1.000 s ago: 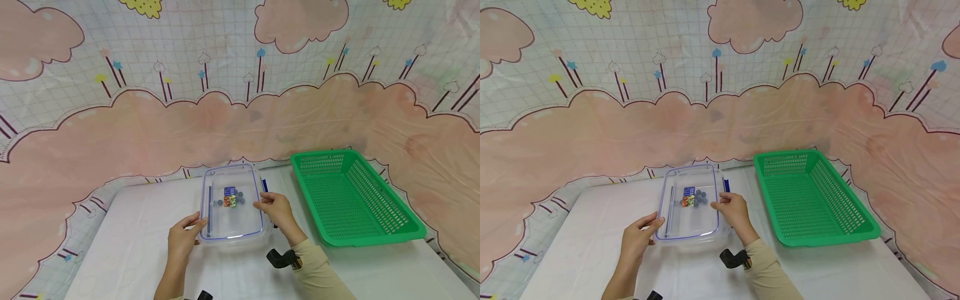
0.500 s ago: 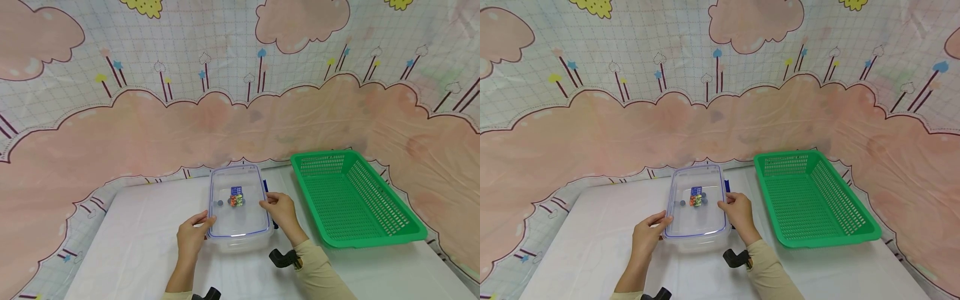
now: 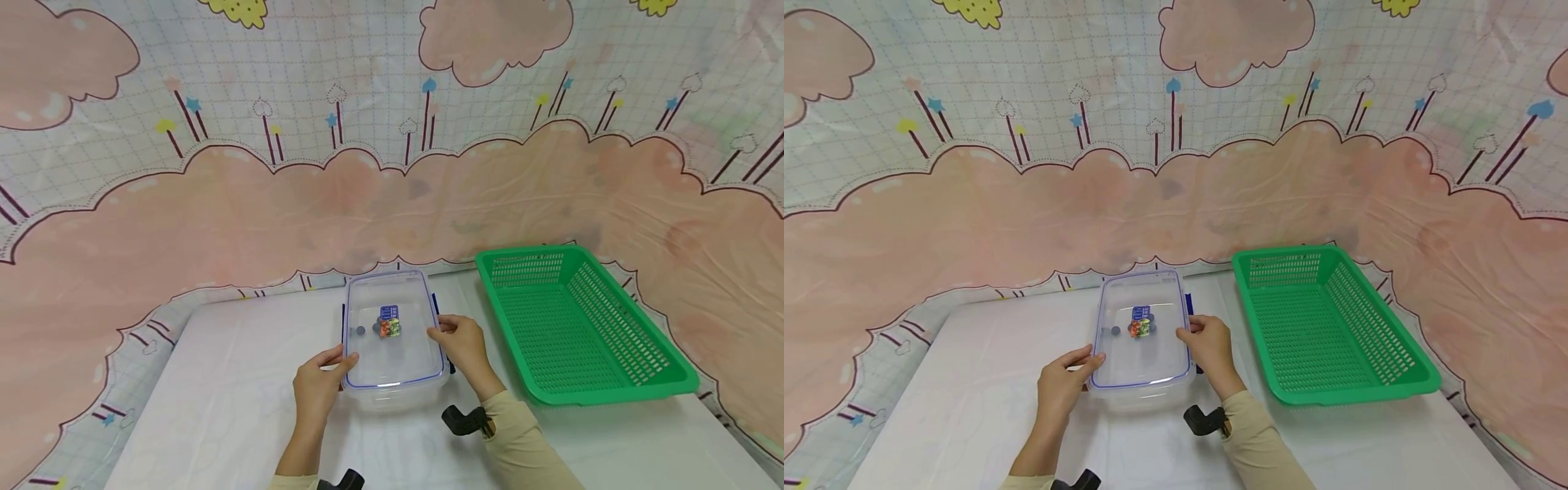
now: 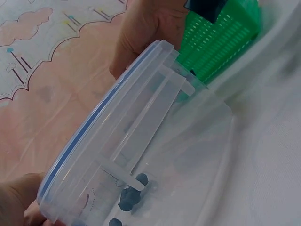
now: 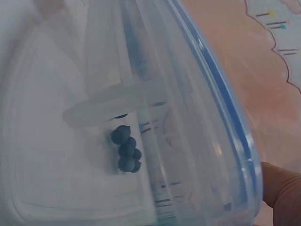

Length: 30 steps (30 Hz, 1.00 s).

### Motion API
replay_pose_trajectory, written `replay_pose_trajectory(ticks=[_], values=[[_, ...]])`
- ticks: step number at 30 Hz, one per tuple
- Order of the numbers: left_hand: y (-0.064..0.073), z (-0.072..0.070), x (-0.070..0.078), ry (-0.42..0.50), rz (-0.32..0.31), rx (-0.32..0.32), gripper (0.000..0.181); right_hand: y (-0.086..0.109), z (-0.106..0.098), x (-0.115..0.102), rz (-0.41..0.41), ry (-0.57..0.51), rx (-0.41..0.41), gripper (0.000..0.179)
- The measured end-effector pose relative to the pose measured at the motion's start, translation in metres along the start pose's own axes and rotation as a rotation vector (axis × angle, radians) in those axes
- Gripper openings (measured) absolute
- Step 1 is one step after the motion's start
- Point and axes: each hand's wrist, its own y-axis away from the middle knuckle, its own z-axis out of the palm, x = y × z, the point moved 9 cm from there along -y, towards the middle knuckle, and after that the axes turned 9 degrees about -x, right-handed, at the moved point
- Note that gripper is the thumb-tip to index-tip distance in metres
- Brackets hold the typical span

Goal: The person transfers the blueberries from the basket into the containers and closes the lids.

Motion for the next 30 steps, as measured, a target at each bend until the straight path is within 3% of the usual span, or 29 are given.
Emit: replay_pose_trajectory(ticks=[14, 22, 27, 30], values=[[-0.001, 0.002, 0.001, -0.024, 0.007, -0.005, 0.045, 0.0, 0.004, 0.012, 0.017, -0.042, -0.006, 0.033], [-0.001, 0.004, -0.006, -0.025, -0.022, -0.002, 0.046, 0.003, 0.01, 0.011, -0.045, -0.024, 0.071, 0.031], [-0.001, 0.005, -0.004, -0.019, -0.008, 0.005, 0.046, 0.005, 0.007, 0.007, -0.091, 0.029, 0.125, 0.031], [0.001, 0.005, -0.003, -0.015, -0.003, -0.008, 0.048, 0.006, 0.006, 0.008, -0.097, 0.035, 0.118, 0.031]])
